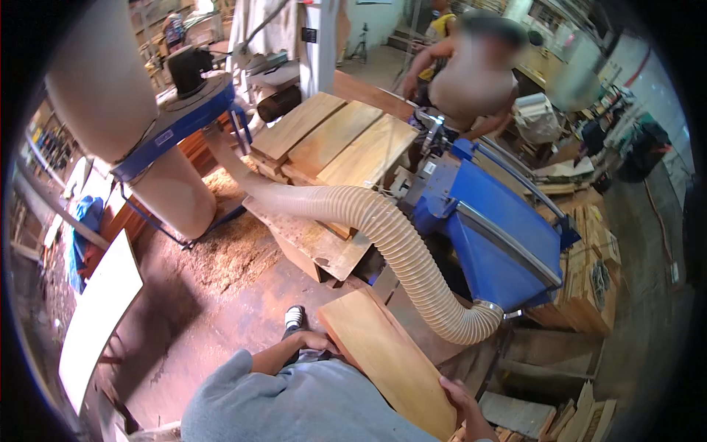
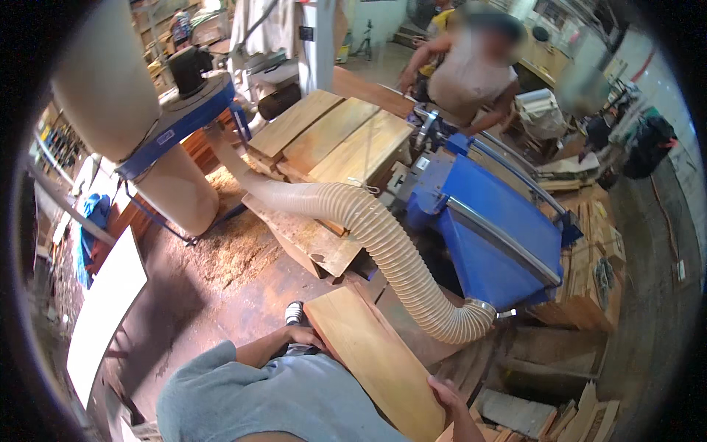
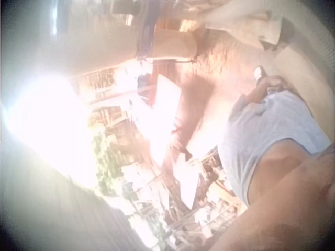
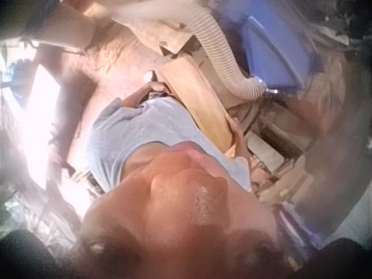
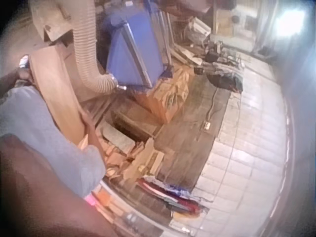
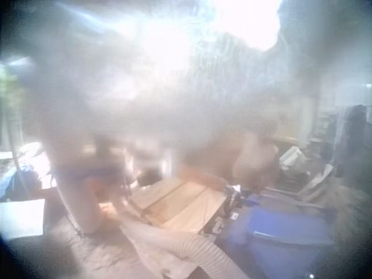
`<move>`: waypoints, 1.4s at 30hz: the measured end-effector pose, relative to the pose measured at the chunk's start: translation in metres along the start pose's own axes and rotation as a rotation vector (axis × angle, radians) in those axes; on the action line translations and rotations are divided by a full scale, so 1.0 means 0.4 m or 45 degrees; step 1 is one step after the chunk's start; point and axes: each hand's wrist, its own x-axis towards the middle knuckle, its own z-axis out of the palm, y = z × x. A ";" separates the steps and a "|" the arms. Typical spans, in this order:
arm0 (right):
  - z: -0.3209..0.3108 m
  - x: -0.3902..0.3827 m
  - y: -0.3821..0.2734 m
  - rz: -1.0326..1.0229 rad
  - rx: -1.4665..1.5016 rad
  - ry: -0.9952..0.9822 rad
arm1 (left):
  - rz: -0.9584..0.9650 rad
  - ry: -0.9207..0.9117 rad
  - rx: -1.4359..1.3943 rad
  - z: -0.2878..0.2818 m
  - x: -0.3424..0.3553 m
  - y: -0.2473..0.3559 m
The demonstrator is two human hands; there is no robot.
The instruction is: Feeding wooden boards one by one into a thickness planer for surfacing.
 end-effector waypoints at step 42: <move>1.051 0.219 -1.563 -0.816 0.908 0.023 | 1.079 0.551 -1.850 -0.965 -0.574 0.246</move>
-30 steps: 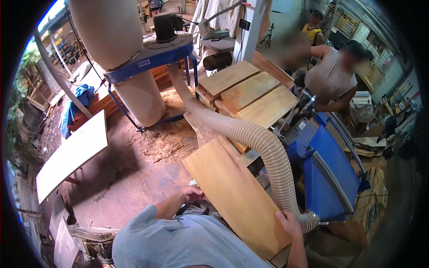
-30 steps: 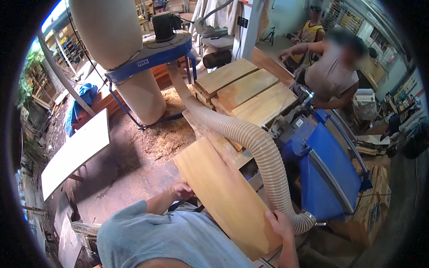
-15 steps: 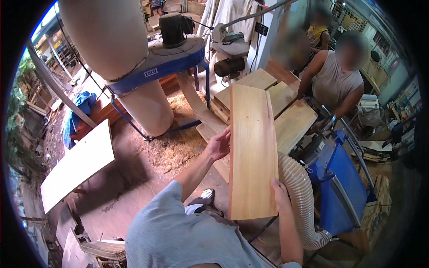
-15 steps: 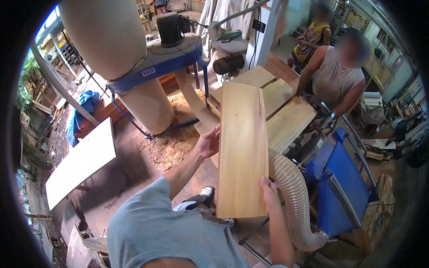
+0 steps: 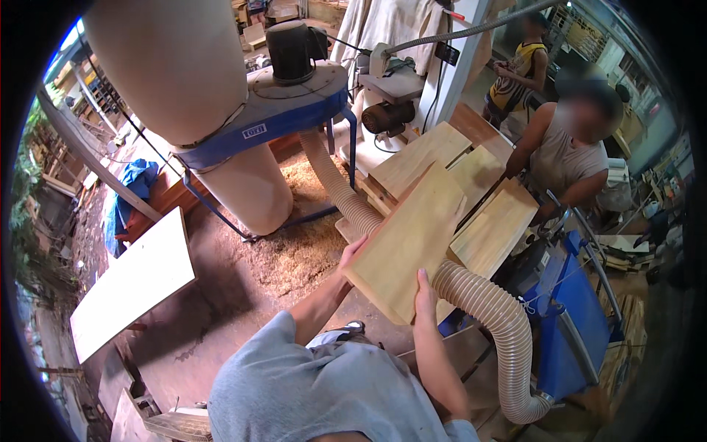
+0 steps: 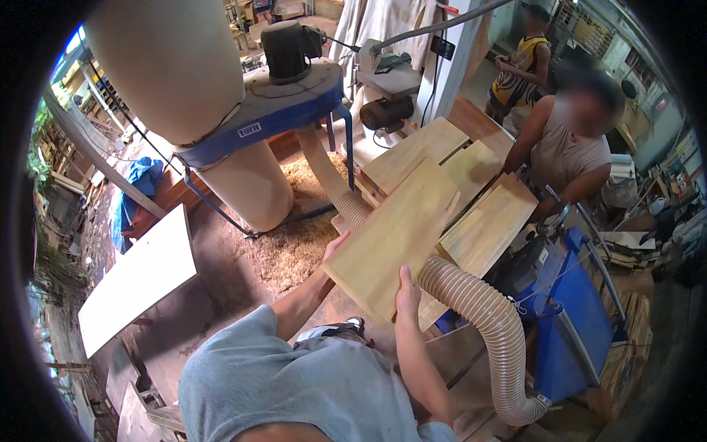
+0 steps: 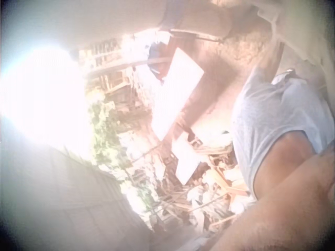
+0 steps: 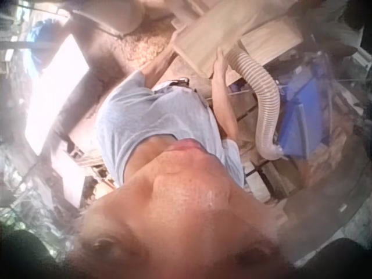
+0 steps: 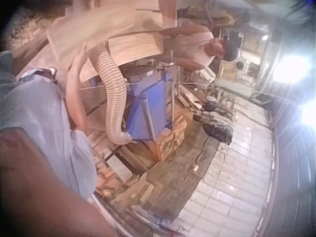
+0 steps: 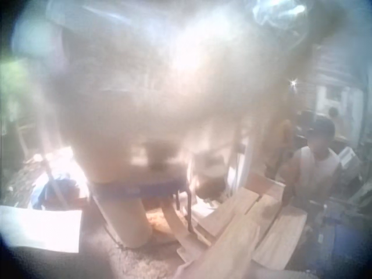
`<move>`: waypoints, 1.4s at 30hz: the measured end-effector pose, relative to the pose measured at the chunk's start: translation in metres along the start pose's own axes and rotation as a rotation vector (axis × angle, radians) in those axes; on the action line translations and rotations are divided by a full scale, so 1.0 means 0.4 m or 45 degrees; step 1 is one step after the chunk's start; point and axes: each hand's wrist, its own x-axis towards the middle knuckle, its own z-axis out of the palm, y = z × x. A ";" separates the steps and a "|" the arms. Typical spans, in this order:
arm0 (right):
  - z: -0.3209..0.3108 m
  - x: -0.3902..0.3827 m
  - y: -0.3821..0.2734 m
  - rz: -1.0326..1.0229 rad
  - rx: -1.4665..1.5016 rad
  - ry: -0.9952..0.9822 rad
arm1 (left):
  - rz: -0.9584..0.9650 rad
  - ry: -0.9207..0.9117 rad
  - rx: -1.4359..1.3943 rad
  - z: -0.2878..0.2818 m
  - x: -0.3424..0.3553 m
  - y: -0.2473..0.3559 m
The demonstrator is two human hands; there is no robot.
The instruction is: Feeding wooden boards one by one into a thickness planer for surfacing.
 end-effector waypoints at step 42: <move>-0.386 -0.196 0.309 0.429 0.223 0.174 | 0.086 0.349 0.066 0.246 0.543 -0.008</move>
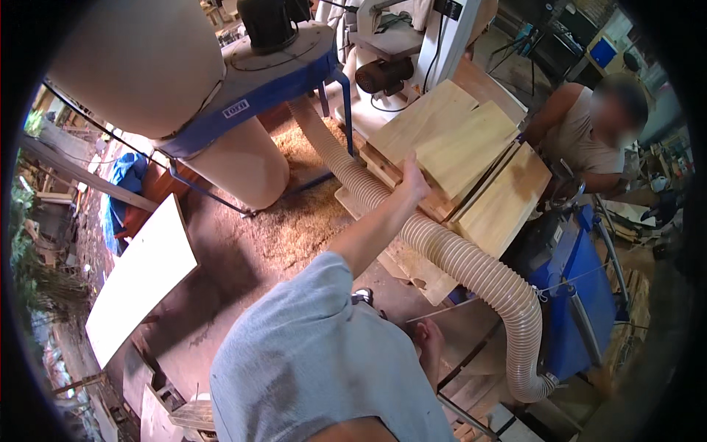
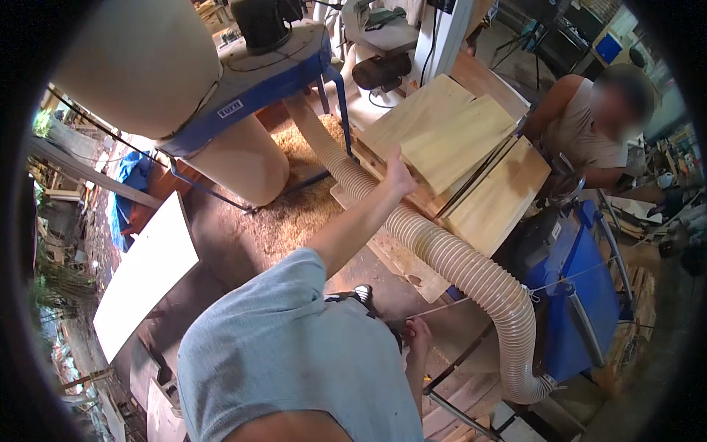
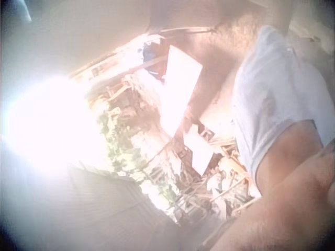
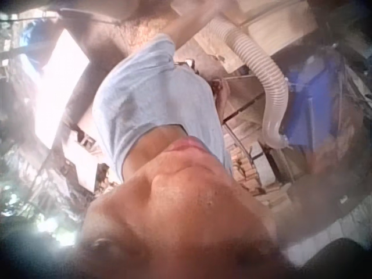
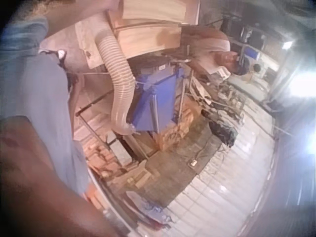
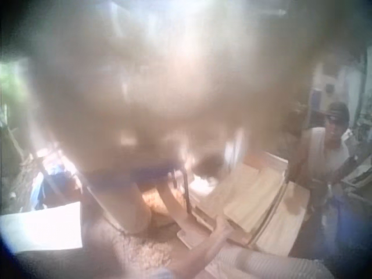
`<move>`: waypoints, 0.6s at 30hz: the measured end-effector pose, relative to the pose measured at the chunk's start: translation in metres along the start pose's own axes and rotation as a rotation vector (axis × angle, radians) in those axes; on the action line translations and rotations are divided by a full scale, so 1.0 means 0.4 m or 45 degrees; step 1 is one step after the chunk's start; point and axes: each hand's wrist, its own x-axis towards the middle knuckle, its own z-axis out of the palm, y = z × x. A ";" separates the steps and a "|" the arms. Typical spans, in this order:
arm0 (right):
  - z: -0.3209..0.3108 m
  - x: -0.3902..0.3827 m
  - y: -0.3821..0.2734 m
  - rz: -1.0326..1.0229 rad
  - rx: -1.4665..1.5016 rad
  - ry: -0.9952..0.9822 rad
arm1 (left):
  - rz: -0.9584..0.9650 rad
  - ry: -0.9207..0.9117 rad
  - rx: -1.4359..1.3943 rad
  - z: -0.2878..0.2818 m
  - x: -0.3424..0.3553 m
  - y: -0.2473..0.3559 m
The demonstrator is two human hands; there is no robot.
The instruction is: Feeding wooden boards one by one into a thickness planer for surfacing.
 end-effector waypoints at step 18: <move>-0.362 -0.003 0.101 -0.872 -1.315 1.682 | -0.469 0.410 2.301 -1.140 -0.488 -0.094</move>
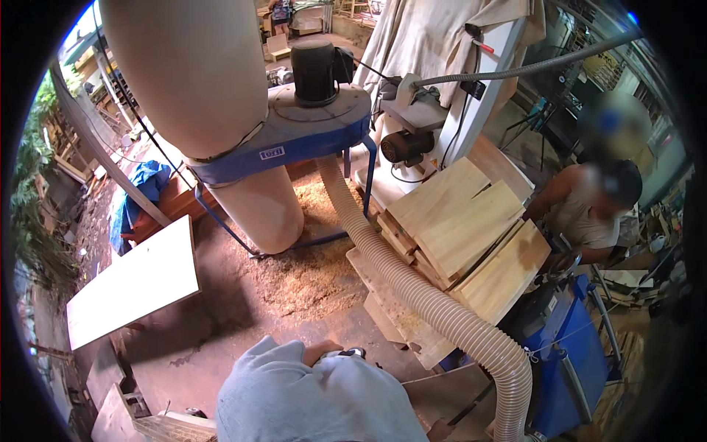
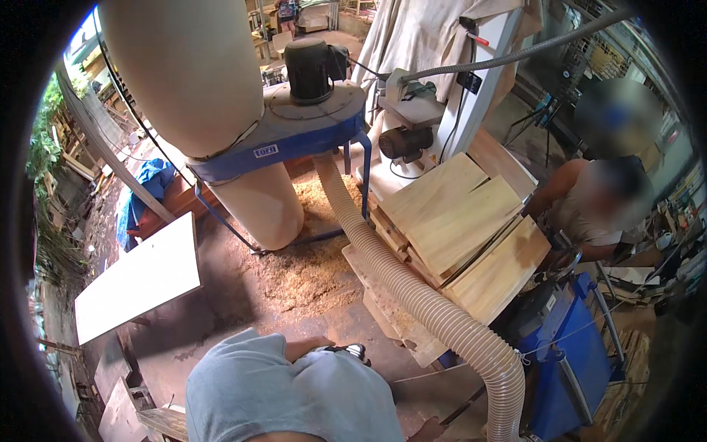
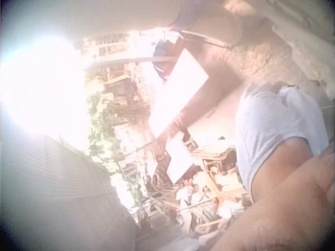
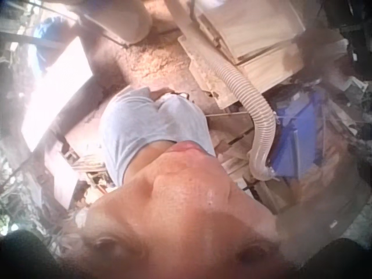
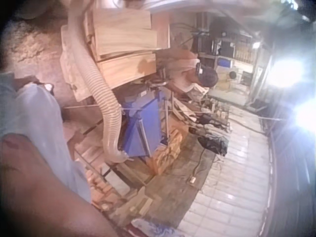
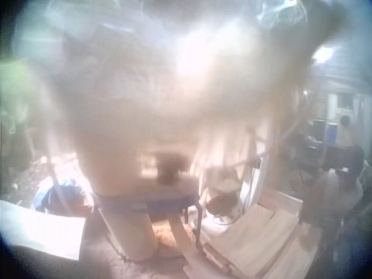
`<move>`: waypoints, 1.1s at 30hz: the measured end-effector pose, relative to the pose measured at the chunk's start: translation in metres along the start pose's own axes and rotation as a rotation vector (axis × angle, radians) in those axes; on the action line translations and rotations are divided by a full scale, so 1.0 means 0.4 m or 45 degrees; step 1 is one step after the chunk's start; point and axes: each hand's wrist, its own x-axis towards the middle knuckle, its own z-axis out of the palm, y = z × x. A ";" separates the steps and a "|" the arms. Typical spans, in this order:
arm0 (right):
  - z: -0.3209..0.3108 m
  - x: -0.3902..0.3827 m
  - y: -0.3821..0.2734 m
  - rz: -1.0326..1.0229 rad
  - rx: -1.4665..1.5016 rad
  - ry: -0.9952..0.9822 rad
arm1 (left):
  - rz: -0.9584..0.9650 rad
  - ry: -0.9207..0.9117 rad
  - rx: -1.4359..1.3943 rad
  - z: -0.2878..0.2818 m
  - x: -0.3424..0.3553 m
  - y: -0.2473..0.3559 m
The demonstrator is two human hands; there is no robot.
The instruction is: Feeding wooden boards one by one into a thickness planer for surfacing.
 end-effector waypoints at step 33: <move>-0.244 0.061 -0.164 0.886 1.606 -2.096 | 0.853 -0.338 -0.656 0.484 -0.462 0.641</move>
